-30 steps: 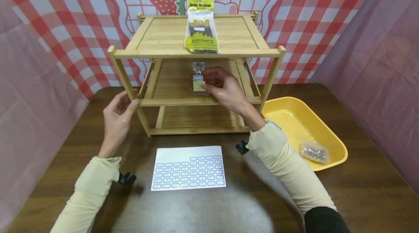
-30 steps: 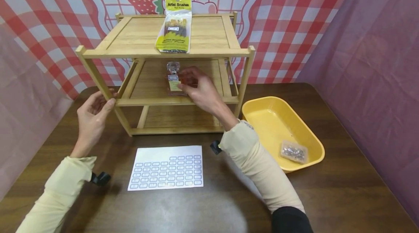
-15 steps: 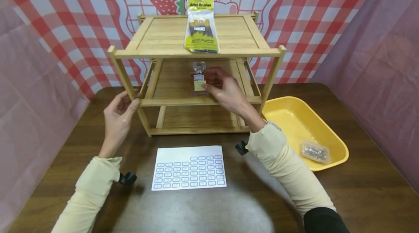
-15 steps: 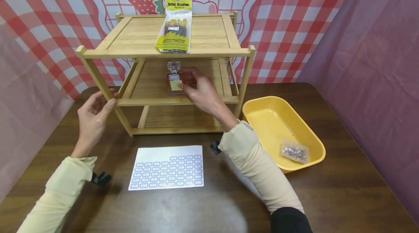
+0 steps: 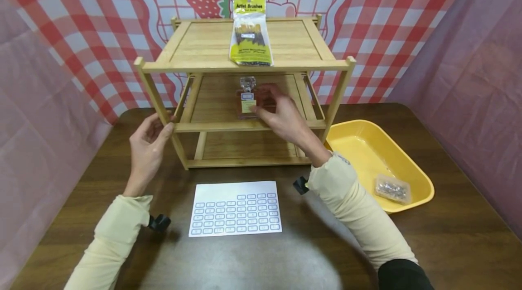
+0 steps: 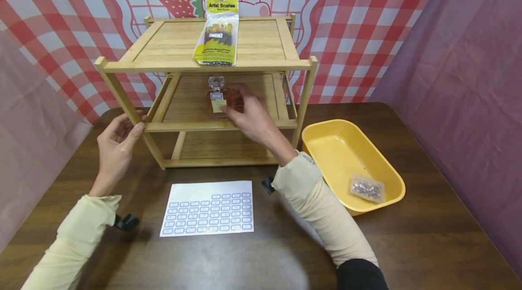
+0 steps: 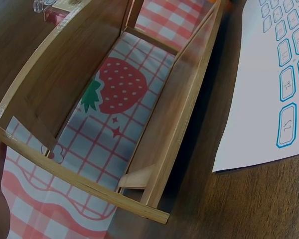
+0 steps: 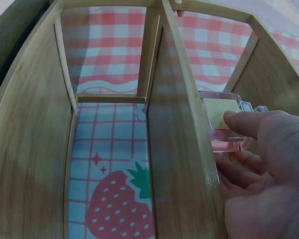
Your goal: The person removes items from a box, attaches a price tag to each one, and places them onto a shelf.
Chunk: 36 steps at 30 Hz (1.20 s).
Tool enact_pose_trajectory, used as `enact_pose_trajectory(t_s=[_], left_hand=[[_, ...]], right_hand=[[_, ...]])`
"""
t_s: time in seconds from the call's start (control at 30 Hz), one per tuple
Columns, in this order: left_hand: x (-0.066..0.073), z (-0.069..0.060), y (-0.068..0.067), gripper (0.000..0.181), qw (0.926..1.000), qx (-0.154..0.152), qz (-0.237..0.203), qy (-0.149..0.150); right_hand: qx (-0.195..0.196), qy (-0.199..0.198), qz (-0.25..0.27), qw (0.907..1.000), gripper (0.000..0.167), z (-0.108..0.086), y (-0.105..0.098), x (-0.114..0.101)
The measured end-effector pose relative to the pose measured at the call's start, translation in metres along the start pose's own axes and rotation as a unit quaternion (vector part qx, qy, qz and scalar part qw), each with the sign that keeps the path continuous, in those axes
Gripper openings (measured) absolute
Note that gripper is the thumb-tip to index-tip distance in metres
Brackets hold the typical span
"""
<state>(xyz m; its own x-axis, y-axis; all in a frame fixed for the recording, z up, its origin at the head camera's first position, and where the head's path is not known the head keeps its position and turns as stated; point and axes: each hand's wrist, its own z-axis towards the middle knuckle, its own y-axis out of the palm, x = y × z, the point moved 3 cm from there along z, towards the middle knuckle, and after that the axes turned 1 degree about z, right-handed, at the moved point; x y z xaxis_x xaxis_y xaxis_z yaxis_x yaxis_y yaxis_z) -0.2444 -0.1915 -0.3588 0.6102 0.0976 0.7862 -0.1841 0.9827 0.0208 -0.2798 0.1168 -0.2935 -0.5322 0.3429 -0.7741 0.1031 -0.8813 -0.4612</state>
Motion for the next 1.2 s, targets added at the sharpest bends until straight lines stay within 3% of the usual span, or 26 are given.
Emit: enact_pose_trajectory(t_s=[0.2, 0.47, 0.57, 0.73, 0.9, 1.07, 1.2], left_hand=[[-0.001, -0.001, 0.001, 0.029, 1.0000, 0.001, 0.007, 0.000], [0.001, -0.002, 0.000, 0.030, 0.9999, 0.006, 0.001, -0.010], [0.003, -0.002, -0.001, 0.031, 0.9998, 0.007, -0.012, -0.013], [0.008, -0.005, -0.002, 0.033, 0.9990, 0.016, -0.035, -0.025], [0.011, -0.009, -0.001, 0.036, 0.9990, 0.022, -0.020, -0.035], [0.015, -0.013, 0.002, 0.036, 0.9982, 0.048, -0.024, -0.026], [0.020, -0.017, 0.003, 0.032, 0.9958, 0.079, -0.046, 0.000]], right_hand=[[0.007, -0.007, 0.005, 0.9999, 0.046, -0.004, -0.002, -0.001], [0.036, -0.011, -0.098, 0.9945, 0.055, -0.022, -0.007, -0.013], [0.046, -0.017, -0.115, 0.9921, 0.054, -0.030, -0.009, -0.016], [0.057, -0.063, -0.117, 0.9895, 0.048, -0.042, -0.013, -0.016], [0.064, -0.122, -0.127, 0.9822, 0.046, -0.053, -0.016, -0.015], [0.073, -0.138, -0.126, 0.9796, 0.045, -0.062, -0.020, -0.014], [0.072, -0.127, -0.129, 0.9809, 0.046, -0.069, -0.024, -0.012]])
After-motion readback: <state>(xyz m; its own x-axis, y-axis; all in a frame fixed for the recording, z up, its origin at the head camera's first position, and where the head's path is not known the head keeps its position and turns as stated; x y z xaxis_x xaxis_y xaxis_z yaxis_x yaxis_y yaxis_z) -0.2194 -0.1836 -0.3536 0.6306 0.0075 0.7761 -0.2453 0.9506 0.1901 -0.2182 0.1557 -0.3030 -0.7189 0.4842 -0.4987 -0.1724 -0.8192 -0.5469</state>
